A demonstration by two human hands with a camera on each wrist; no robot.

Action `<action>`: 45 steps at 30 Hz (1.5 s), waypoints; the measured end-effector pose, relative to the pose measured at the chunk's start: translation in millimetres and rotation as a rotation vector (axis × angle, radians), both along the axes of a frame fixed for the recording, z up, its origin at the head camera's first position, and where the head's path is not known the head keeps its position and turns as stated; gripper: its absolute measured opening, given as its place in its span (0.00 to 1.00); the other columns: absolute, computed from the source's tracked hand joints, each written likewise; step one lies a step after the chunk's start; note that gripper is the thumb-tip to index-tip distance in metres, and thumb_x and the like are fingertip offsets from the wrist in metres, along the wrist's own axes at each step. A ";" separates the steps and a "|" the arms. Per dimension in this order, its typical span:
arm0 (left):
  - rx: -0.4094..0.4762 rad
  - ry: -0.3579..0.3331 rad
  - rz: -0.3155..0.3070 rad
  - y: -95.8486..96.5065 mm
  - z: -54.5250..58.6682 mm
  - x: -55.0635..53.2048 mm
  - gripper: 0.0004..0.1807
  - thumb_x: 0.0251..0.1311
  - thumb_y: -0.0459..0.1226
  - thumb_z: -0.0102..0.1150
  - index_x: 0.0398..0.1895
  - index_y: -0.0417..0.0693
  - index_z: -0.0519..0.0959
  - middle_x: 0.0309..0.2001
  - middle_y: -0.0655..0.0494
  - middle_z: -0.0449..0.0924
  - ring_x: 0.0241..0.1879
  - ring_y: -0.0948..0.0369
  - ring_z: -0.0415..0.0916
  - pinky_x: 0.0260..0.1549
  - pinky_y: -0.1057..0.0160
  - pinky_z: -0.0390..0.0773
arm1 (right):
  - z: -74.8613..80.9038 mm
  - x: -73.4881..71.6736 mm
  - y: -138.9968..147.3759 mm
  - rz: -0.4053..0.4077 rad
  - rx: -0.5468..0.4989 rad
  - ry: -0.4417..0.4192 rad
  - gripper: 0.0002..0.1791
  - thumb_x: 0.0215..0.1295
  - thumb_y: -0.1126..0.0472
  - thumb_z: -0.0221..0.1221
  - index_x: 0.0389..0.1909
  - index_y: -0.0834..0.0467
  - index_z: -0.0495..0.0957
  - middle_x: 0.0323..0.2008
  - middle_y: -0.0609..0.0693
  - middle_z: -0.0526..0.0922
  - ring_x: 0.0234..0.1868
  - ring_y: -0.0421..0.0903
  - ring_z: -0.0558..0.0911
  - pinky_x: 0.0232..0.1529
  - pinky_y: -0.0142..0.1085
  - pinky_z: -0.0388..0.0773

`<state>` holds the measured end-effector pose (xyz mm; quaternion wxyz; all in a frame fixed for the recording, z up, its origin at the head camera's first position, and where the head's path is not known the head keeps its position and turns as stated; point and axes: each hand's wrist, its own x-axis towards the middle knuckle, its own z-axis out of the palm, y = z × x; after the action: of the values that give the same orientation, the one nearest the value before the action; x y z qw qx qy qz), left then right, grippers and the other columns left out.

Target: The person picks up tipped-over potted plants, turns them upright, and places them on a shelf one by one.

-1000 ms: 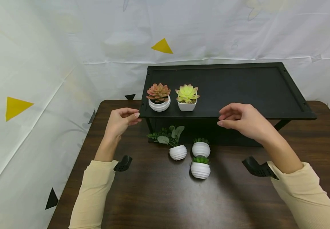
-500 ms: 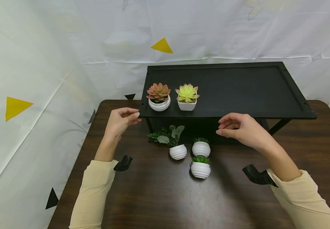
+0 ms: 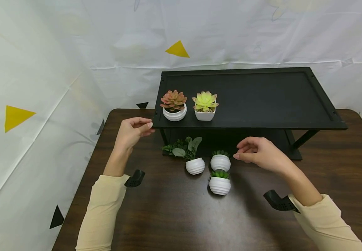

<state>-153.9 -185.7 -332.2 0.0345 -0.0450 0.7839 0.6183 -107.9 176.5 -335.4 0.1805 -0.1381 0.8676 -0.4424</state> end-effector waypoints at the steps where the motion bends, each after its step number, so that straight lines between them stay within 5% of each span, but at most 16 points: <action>1: -0.001 0.000 0.000 0.0 0.1 0.0 0.14 0.59 0.32 0.57 0.45 0.30 0.77 0.34 0.50 0.79 0.28 0.65 0.80 0.39 0.62 0.80 | -2.4 0.5 -0.4 -0.001 0.006 -0.004 0.19 0.58 0.57 0.62 0.44 0.67 0.74 0.35 0.54 0.78 0.32 0.44 0.79 0.32 0.35 0.78; 7: -0.001 0.000 -0.002 -0.3 0.4 0.0 0.14 0.59 0.32 0.57 0.45 0.30 0.77 0.35 0.48 0.78 0.32 0.59 0.81 0.42 0.58 0.79 | -18.9 5.3 -1.6 0.003 0.017 -0.037 0.20 0.57 0.54 0.63 0.43 0.66 0.74 0.35 0.53 0.78 0.33 0.46 0.78 0.31 0.36 0.76; 16: -0.001 -0.005 -0.002 0.7 1.1 -0.4 0.14 0.59 0.31 0.57 0.45 0.29 0.76 0.37 0.45 0.78 0.27 0.66 0.80 0.35 0.67 0.80 | -44.0 12.3 -2.9 0.021 -0.001 -0.087 0.21 0.56 0.53 0.63 0.41 0.67 0.75 0.30 0.52 0.78 0.30 0.50 0.78 0.30 0.41 0.78; 27: 0.000 0.027 -0.015 -0.6 -1.5 -0.7 0.14 0.59 0.31 0.57 0.45 0.28 0.76 0.32 0.49 0.79 0.26 0.67 0.79 0.39 0.62 0.80 | -69.9 22.4 -7.2 0.039 -0.088 -0.202 0.18 0.57 0.55 0.63 0.35 0.67 0.74 0.30 0.56 0.80 0.32 0.53 0.79 0.32 0.42 0.81; 36: -0.004 0.026 -0.013 -0.3 -1.3 -1.4 0.14 0.59 0.31 0.57 0.45 0.27 0.76 0.35 0.45 0.78 0.30 0.61 0.81 0.37 0.65 0.80 | -83.1 28.1 -12.0 -0.003 -0.055 -0.256 0.17 0.56 0.52 0.63 0.30 0.64 0.74 0.26 0.56 0.79 0.30 0.50 0.78 0.29 0.42 0.80; 45: 0.004 0.020 -0.013 -0.2 -0.7 -1.0 0.14 0.59 0.30 0.57 0.45 0.27 0.76 0.35 0.45 0.79 0.27 0.66 0.80 0.39 0.61 0.80 | -84.6 30.9 -16.0 -0.035 -0.037 -0.264 0.19 0.56 0.49 0.63 0.29 0.63 0.75 0.23 0.55 0.78 0.27 0.49 0.78 0.28 0.42 0.80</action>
<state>-155.0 -185.9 -332.9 0.0308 -0.0334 0.7832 0.6201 -77.0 160.5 -420.1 0.2830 -0.0669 0.8302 -0.4755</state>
